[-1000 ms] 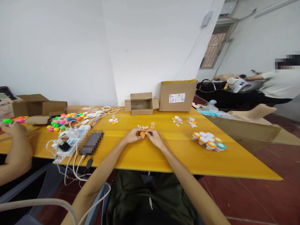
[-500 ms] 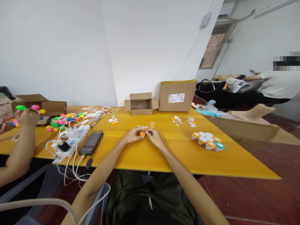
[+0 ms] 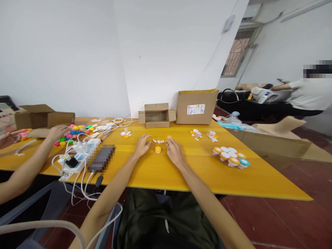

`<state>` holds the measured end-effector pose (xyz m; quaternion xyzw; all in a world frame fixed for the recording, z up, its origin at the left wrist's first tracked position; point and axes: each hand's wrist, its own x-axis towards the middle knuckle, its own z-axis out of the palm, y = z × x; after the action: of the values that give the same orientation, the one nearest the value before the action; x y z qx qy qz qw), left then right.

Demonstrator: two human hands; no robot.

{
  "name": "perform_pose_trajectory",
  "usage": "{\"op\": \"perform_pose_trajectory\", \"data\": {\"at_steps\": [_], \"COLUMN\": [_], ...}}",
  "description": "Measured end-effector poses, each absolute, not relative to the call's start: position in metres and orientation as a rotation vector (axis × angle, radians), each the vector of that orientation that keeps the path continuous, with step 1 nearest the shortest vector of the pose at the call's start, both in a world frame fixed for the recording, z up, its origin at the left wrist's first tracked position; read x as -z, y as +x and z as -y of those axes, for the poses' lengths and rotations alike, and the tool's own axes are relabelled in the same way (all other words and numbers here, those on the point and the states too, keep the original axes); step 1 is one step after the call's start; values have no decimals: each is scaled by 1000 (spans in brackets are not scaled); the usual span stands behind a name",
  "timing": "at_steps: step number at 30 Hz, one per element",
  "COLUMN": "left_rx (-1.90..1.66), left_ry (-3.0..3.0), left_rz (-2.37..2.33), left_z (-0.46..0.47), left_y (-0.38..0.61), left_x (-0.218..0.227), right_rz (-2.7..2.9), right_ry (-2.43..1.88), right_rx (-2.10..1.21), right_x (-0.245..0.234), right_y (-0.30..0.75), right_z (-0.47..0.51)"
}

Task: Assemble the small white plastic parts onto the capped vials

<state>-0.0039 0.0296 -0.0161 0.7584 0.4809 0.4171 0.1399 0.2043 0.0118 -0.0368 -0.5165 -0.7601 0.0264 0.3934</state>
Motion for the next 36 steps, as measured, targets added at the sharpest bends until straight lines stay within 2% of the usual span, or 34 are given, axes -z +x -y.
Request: {"op": "perform_pose_trajectory", "data": {"at_steps": [5, 10, 25, 32, 36], "left_rx": [-918, -792, -1025, -1104, -1189], "left_ry": [2439, 2478, 2355, 2177, 1974], "left_rz": [-1318, -1330, -1322, -1373, -1276], "left_z": [-24, -24, -32, -26, -24], "left_y": [-3, -4, -4, 0, 5], "left_x": [20, 21, 24, 17, 15], "right_rz": [2032, 2086, 2183, 2055, 1922], "right_ry": [-1395, -1463, -1465, -1515, -1383], "right_rx": [-28, -7, 32, -87, -202], "right_x": [41, 42, 41, 33, 31], "right_y": [198, 192, 188, 191, 194], "right_z": [-15, -19, -30, -23, -21]}}
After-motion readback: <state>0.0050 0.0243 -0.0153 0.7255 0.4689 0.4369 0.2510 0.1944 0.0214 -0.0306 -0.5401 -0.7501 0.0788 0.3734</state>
